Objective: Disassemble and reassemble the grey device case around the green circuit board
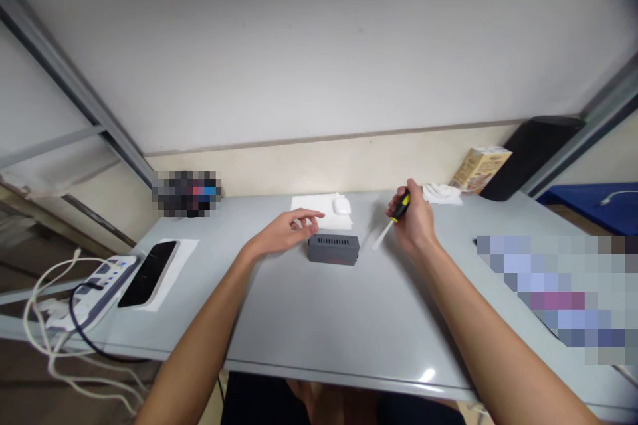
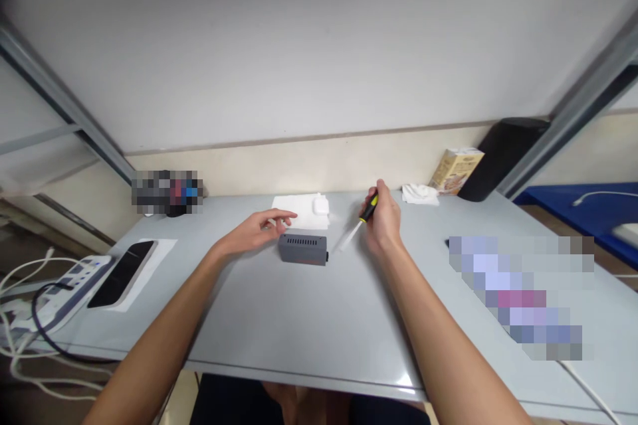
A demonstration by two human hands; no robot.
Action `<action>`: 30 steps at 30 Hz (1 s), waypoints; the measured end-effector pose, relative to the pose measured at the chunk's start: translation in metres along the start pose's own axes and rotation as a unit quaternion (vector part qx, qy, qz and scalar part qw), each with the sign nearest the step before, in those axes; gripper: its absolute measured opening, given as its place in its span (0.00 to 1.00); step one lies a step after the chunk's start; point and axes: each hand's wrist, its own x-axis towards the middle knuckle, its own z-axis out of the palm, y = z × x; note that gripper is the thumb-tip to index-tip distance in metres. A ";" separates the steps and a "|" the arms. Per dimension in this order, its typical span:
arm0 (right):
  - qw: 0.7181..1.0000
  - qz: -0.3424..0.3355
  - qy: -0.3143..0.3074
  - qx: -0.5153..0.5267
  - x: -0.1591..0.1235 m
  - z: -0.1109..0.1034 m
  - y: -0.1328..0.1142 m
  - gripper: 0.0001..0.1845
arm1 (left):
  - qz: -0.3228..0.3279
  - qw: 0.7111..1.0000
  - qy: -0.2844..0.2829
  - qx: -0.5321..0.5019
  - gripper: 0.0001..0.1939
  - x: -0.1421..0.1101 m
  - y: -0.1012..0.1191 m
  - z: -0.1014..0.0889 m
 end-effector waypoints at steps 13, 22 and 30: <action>0.976 0.154 -0.143 0.055 -0.028 0.018 0.017 0.20 | 0.036 0.996 0.080 -0.007 0.17 0.011 -0.007 0.061; 0.958 0.213 -0.086 0.171 -0.042 0.026 0.037 0.16 | 0.036 0.990 0.129 0.042 0.13 0.017 -0.016 0.076; 0.979 0.123 -0.040 0.159 -0.046 0.028 0.043 0.18 | 0.008 0.993 0.113 0.024 0.11 0.016 -0.014 0.076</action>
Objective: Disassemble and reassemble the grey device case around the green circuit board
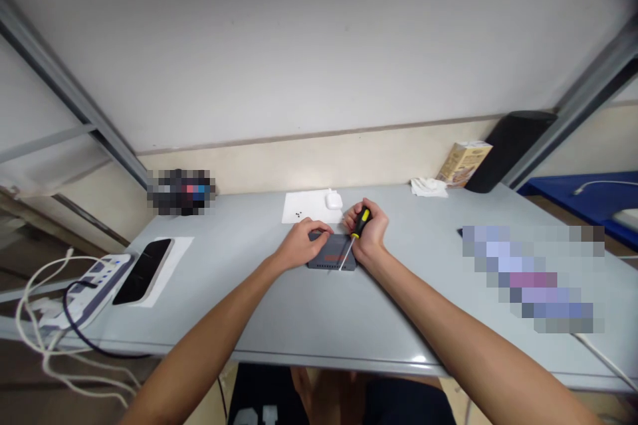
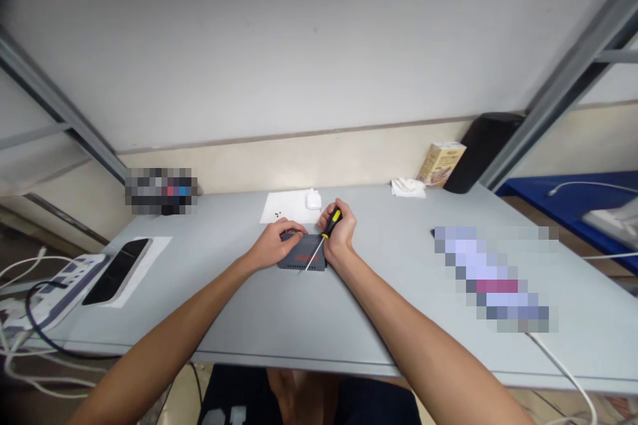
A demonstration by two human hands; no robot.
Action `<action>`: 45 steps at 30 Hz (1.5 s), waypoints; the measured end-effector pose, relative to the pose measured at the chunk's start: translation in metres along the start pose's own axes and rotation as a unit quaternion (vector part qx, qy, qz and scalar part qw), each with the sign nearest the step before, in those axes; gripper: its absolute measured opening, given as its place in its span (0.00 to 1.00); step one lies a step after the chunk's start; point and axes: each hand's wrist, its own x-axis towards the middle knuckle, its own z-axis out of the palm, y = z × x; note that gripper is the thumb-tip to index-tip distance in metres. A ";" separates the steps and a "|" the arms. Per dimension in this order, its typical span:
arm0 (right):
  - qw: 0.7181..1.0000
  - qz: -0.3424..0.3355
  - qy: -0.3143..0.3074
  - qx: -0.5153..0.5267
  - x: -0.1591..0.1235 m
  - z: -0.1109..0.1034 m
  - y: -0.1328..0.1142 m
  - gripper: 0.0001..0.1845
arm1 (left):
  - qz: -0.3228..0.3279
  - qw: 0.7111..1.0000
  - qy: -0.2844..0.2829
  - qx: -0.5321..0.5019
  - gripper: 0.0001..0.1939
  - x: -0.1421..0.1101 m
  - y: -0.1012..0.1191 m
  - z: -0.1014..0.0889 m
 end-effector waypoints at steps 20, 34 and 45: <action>0.996 0.057 0.003 0.065 -0.006 -0.002 -0.001 0.17 | 0.015 0.968 -0.243 -0.062 0.26 0.004 0.000 -0.057; 0.998 0.055 0.014 -0.009 -0.014 0.002 0.003 0.15 | 0.015 0.972 -0.235 -0.019 0.24 0.004 -0.004 -0.058; 0.991 -0.014 0.133 0.022 -0.012 -0.002 0.000 0.16 | 0.018 0.974 -0.226 -0.017 0.24 0.004 -0.006 -0.049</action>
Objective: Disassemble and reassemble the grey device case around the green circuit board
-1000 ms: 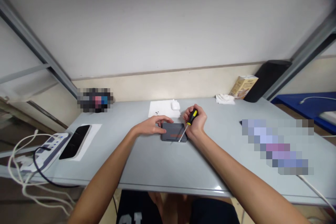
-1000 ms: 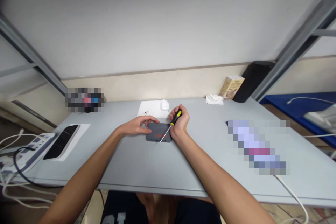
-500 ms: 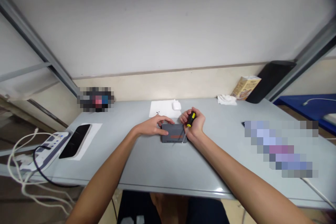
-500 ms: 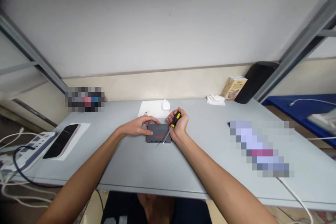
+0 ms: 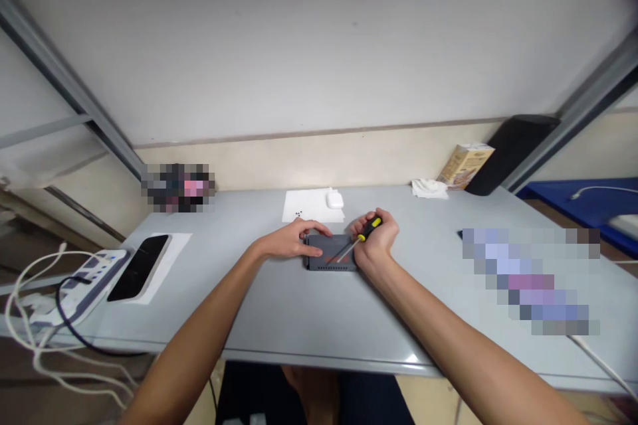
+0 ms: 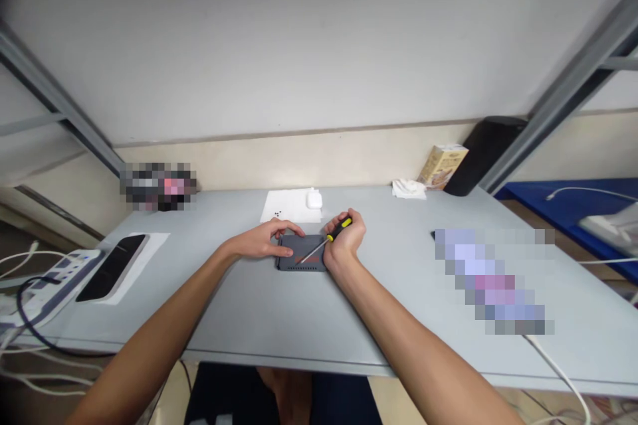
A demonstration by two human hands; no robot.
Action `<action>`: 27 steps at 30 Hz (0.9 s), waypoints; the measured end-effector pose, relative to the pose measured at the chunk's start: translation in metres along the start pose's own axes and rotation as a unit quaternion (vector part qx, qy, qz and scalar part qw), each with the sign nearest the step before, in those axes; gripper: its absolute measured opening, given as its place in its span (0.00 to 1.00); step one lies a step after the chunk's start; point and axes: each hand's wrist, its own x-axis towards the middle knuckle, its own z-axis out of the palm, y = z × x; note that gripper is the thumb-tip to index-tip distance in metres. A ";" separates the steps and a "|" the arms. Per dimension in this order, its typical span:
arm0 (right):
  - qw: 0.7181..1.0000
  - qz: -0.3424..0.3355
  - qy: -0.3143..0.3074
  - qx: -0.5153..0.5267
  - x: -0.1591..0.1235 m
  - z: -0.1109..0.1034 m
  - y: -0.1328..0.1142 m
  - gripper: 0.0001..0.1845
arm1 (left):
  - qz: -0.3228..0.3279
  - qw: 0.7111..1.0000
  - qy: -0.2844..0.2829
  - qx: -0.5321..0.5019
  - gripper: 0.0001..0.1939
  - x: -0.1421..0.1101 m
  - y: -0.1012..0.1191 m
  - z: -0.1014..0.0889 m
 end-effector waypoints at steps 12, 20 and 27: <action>0.876 -0.389 -0.126 -0.256 -0.042 0.007 -0.005 0.19 | -0.016 0.995 0.091 -0.049 0.25 0.007 0.003 0.022; 0.777 -0.449 -0.297 -0.324 -0.049 0.002 -0.002 0.22 | -0.007 0.999 0.038 -0.026 0.24 0.001 0.004 0.001; 0.779 -0.453 -0.269 -0.339 -0.044 0.002 -0.010 0.20 | -0.003 0.998 0.027 -0.048 0.25 0.000 -0.005 -0.004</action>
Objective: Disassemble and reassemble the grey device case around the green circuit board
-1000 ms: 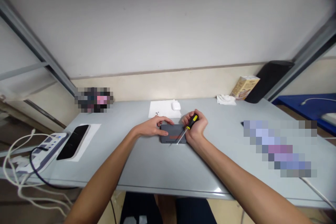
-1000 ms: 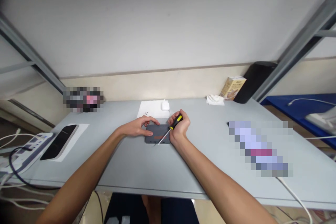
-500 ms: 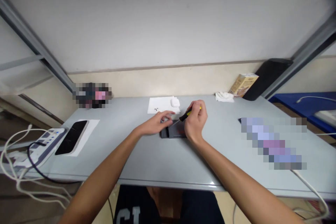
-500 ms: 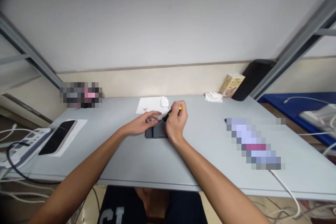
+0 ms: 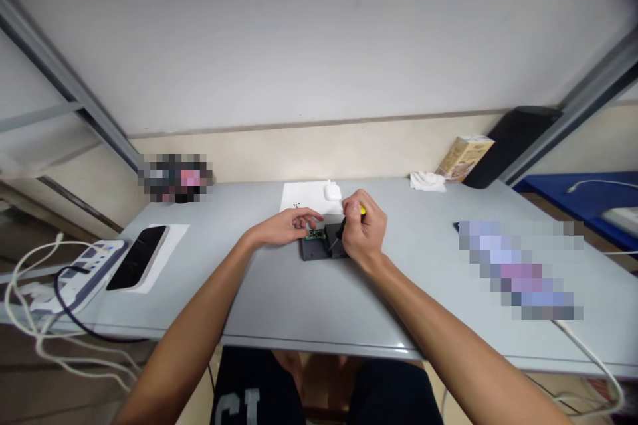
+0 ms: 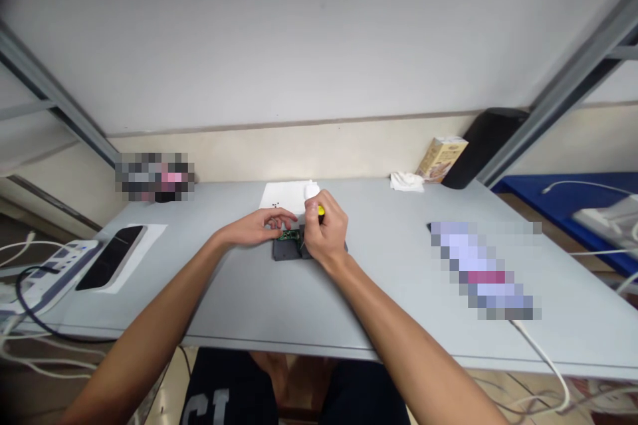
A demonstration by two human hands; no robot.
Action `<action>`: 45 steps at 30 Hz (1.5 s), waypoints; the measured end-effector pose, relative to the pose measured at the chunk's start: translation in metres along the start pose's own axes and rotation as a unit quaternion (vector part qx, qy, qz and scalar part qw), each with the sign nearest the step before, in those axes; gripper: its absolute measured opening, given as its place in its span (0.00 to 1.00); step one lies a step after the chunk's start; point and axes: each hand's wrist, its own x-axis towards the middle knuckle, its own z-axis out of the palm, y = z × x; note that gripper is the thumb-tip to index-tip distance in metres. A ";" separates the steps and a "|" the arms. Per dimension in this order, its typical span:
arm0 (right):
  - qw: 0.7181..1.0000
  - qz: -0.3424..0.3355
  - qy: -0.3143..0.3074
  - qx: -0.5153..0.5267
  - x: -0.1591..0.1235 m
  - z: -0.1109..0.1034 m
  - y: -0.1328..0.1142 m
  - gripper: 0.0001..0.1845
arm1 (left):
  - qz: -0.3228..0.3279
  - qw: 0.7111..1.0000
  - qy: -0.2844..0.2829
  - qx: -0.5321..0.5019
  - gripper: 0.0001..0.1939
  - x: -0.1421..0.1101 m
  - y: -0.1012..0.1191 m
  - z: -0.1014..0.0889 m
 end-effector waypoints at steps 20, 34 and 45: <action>0.982 0.175 0.065 0.007 0.005 0.007 0.013 0.20 | -0.018 0.999 -0.008 -0.040 0.25 -0.005 -0.005 -0.015; 0.909 0.397 0.129 0.003 0.034 -0.013 0.041 0.15 | -0.048 0.998 -0.008 -0.048 0.27 -0.012 -0.002 -0.030; 0.937 0.325 0.123 0.028 0.035 -0.016 0.037 0.18 | 0.003 0.998 0.029 0.058 0.22 -0.009 0.020 -0.010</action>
